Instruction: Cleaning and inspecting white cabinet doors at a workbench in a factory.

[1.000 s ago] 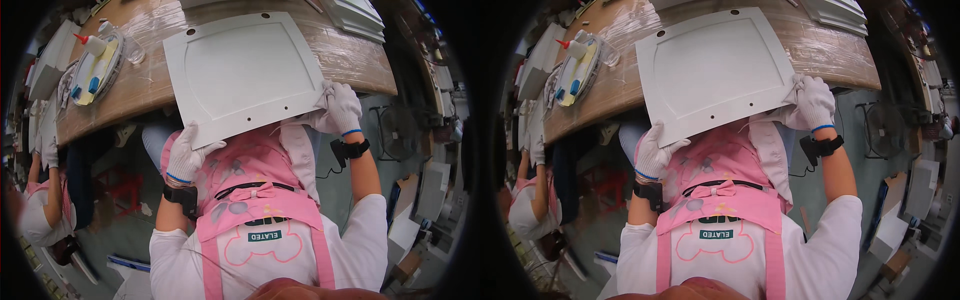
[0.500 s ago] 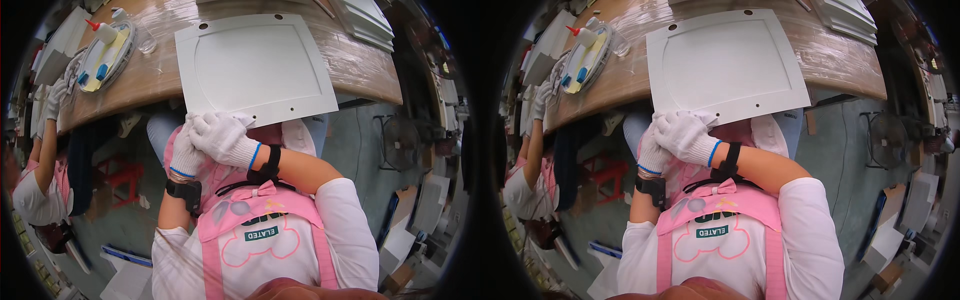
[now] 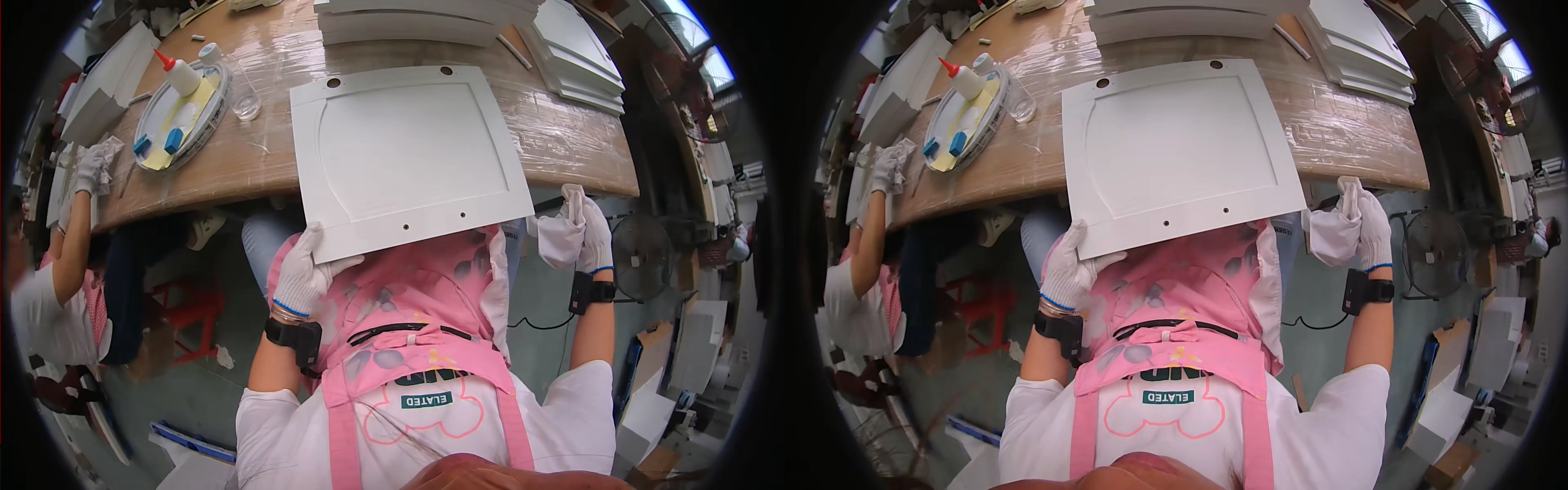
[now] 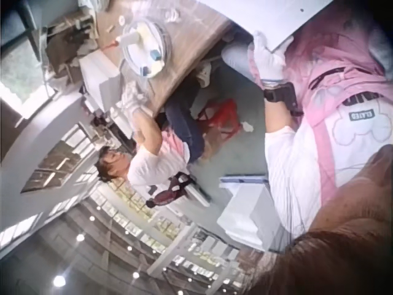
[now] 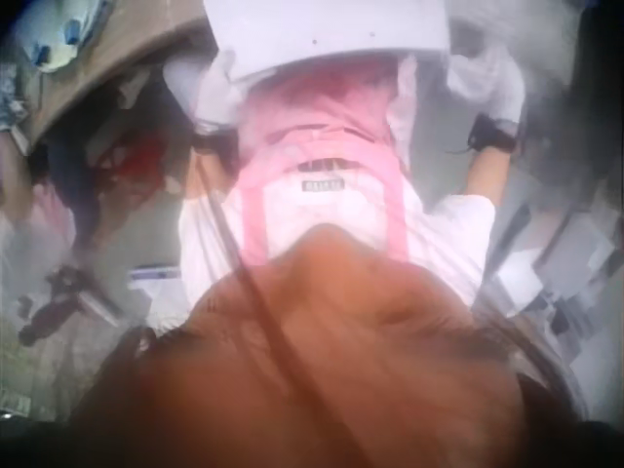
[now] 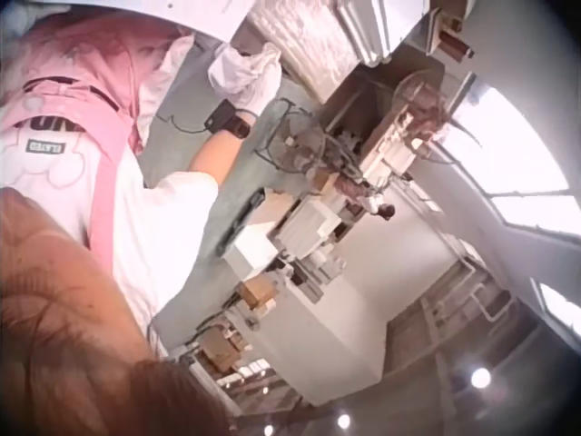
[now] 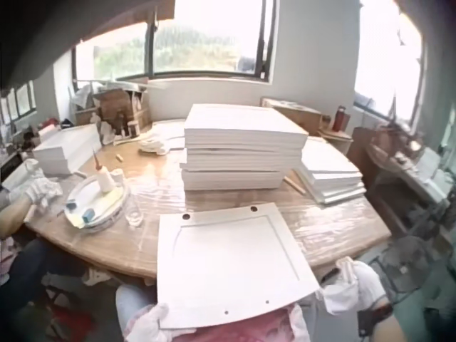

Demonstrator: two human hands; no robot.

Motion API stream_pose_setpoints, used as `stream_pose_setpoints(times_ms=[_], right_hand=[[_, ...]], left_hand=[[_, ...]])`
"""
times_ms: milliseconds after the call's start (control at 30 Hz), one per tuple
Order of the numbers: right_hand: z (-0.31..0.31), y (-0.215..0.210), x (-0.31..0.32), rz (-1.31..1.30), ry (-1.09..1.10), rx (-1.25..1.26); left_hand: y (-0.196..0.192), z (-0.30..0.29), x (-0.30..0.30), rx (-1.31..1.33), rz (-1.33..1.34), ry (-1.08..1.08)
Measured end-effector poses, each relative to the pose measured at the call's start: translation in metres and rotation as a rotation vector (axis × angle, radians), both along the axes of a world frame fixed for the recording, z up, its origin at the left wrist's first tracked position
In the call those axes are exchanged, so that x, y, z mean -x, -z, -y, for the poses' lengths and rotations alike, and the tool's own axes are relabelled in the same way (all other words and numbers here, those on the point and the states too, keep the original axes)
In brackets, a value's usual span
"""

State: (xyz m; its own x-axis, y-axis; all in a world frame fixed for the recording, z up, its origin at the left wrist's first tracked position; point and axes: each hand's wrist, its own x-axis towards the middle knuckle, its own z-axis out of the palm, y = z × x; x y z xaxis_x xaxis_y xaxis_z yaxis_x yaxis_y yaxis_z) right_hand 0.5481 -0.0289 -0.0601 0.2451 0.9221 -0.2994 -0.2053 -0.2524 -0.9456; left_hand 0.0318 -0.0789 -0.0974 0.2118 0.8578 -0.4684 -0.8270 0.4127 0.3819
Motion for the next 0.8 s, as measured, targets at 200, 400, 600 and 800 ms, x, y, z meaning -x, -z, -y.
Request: stream_pose_setpoints(times_ms=[200,400,600,800], right_hand=[[-0.013,0.052,0.016,-0.415,-0.051,0.083],[-0.012,0.048,0.037,-0.571,-0.083,0.119],[0.024,0.050,0.029,-0.676,-0.216,0.066],[0.074,0.021,0.020,-0.544,-0.399,-0.074]], left_hand=[[-0.003,-0.003,-0.009,-0.121,-0.208,0.076],[-0.034,0.020,0.000,-0.260,-0.242,0.152],[-0.066,0.027,0.009,-0.344,-0.343,0.162],[-0.070,-0.003,0.019,-0.378,-0.333,0.367]])
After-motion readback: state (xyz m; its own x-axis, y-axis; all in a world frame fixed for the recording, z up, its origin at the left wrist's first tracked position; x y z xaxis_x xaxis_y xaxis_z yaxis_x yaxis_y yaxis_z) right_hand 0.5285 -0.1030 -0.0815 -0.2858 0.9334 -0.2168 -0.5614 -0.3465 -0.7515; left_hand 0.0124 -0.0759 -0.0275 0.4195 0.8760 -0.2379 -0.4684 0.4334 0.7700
